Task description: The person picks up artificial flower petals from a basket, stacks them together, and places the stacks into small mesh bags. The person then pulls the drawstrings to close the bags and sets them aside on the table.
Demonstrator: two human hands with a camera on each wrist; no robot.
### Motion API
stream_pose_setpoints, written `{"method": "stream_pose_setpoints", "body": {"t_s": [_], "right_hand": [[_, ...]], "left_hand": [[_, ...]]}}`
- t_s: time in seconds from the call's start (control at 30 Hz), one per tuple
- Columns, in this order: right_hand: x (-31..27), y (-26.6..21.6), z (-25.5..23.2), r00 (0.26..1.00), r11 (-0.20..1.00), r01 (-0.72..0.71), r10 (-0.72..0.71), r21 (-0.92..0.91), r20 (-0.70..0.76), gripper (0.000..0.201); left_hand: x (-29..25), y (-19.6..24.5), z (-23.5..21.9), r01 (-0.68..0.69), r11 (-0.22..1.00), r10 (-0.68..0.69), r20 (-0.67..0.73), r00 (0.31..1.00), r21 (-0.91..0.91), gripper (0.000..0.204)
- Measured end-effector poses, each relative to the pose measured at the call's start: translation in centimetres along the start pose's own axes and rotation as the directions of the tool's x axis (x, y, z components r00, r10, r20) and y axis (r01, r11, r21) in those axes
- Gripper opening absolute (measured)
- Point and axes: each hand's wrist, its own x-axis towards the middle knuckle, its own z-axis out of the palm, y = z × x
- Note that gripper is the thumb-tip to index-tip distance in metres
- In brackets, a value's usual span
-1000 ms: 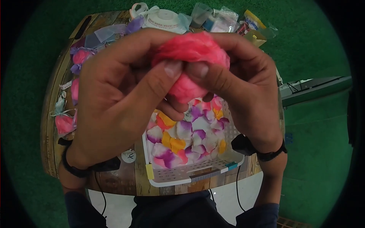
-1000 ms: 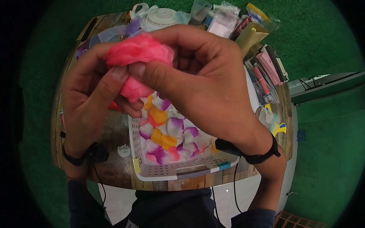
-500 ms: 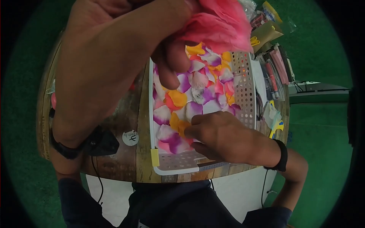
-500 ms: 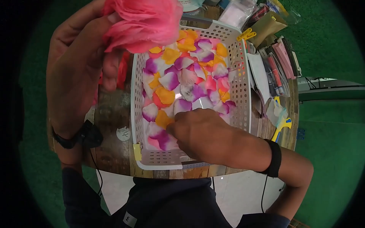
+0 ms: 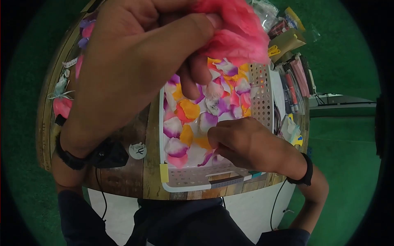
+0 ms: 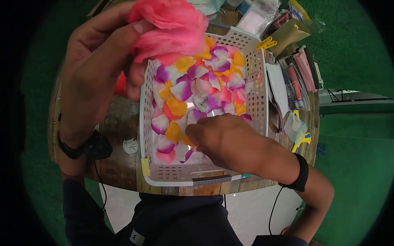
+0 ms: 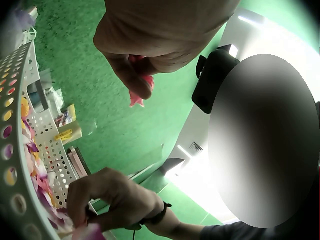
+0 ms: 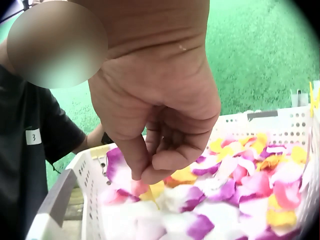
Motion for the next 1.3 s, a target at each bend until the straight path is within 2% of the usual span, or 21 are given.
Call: {"method": "stream_pose_setpoints", "body": {"t_s": [0.07, 0.13, 0.2, 0.23, 0.27, 0.3, 0.33, 0.4, 0.43, 0.47, 0.53, 0.63, 0.67, 0.77, 0.83, 0.87, 0.93, 1.07, 1.13, 1.23, 1.3], "right_hand": [[-0.1, -0.6, -1.4, 0.998, 1.0, -0.025, 0.026, 0.011, -0.053, 0.02], [-0.4, -1.4, -2.8, 0.972, 0.99, -0.045, 0.013, -0.131, -0.233, 0.021], [-0.7, -2.4, -4.0, 0.962, 0.97, -0.084, 0.019, -0.229, -0.271, 0.017], [-0.8, -2.6, -4.3, 0.916, 0.98, -0.158, 0.19, 0.118, -0.353, 0.014], [-0.9, -2.7, -4.5, 0.853, 0.871, -0.183, 0.371, 0.456, -0.367, 0.012], [-0.6, -2.4, -4.6, 0.831, 0.834, -0.016, 0.318, 0.551, -0.457, 0.007], [-0.6, -2.6, -4.8, 0.829, 0.838, -0.009, 0.311, 0.545, -0.465, 0.007], [-0.2, -4.0, -4.8, 0.711, 0.562, 0.19, 0.487, 0.805, -0.507, 0.006], [0.1, -4.6, -4.5, 0.661, 0.523, 0.229, 0.535, 0.821, -0.526, 0.006], [0.4, -5.0, -4.2, 0.658, 0.524, 0.239, 0.531, 0.818, -0.533, 0.006], [1.0, -5.6, -3.7, 0.619, 0.27, 0.438, 0.601, 0.858, -0.505, 0.006], [1.5, -5.9, -3.4, 0.665, 0.198, 0.408, 0.604, 0.891, -0.439, 0.006], [1.6, -5.8, -3.4, 0.664, 0.198, 0.41, 0.604, 0.89, -0.441, 0.006], [1.8, -5.3, -3.3, 0.666, 0.384, 0.283, 0.581, 0.879, -0.468, 0.009], [2.1, -5.1, -3.0, 0.58, 0.675, 0.385, 0.354, 0.63, -0.733, 0.009], [2.0, -4.9, -3.3, 0.581, 0.675, 0.384, 0.353, 0.629, -0.734, 0.009], [1.6, -4.4, -4.0, 0.642, 0.9, 0.262, 0.107, 0.348, -0.759, 0.011], [2.2, -3.6, -3.8, 0.616, 0.885, 0.213, 0.207, 0.414, -0.76, 0.01], [2.2, -3.6, -4.1, 0.63, 0.76, 0.209, 0.376, 0.615, -0.68, 0.012], [2.2, -3.7, -4.0, 0.623, 0.673, 0.211, 0.467, 0.709, -0.628, 0.009], [2.5, -3.0, -3.2, 0.577, 0.7, 0.281, 0.424, 0.657, -0.698, 0.008]], "left_hand": [[0.3, 0.1, 0.7, 0.014, 0.997, -0.014, -0.003, 1.0, -0.074, 0.028], [0.3, 0.2, 1.1, 0.026, 0.988, -0.026, 0.001, 1.0, -0.149, 0.028], [0.3, 0.2, 1.0, 0.065, 0.984, -0.064, 0.008, 0.998, -0.165, 0.027], [0.4, 0.1, 0.9, 0.053, 0.985, -0.053, 0.007, 0.999, -0.166, 0.027], [0.4, 0.0, 0.8, 0.037, 0.987, -0.034, 0.023, 0.999, -0.154, 0.027], [0.4, -0.1, 0.7, 0.021, 0.99, -0.015, 0.039, 0.999, -0.14, 0.027], [0.5, -0.2, 0.8, 0.011, 0.991, -0.006, 0.039, 0.999, -0.136, 0.027], [0.5, -0.4, 0.9, 0.02, 0.99, -0.013, 0.05, 0.999, -0.139, 0.027], [0.5, -0.4, 1.0, 0.014, 0.991, -0.007, 0.054, 0.999, -0.132, 0.027], [0.5, -0.5, 1.1, 0.0, 0.993, 0.006, 0.052, 0.999, -0.114, 0.027], [0.4, -0.5, 1.2, -0.015, 0.996, 0.02, 0.056, 0.998, -0.09, 0.026], [0.3, -0.4, 1.2, -0.022, 0.995, 0.027, 0.049, 0.998, -0.099, 0.026], [0.2, -0.2, 1.3, -0.013, 0.995, 0.018, 0.045, 0.999, -0.101, 0.025], [0.2, -0.4, 1.3, -0.015, 0.997, 0.018, 0.035, 0.999, -0.071, 0.025], [0.2, -0.6, 1.2, -0.027, 0.999, 0.028, 0.025, 0.999, -0.039, 0.025], [0.2, -0.8, 1.1, -0.047, 0.999, 0.048, 0.068, 0.997, -0.017, 0.024], [0.2, -0.8, 1.0, -0.068, 0.998, 0.067, 0.11, 0.992, 0.004, 0.024], [-0.5, -0.1, 1.4, -0.029, 0.997, 0.016, 0.17, 0.985, 0.074, 0.027], [-0.7, 0.2, 1.6, 0.001, 0.994, -0.017, 0.152, 0.988, 0.107, 0.028], [-0.7, 0.3, 1.8, 0.001, 0.994, -0.018, 0.157, 0.987, 0.113, 0.029], [-0.7, 0.0, 2.0, -0.001, 0.999, -0.005, 0.142, 0.99, 0.039, 0.028]]}}
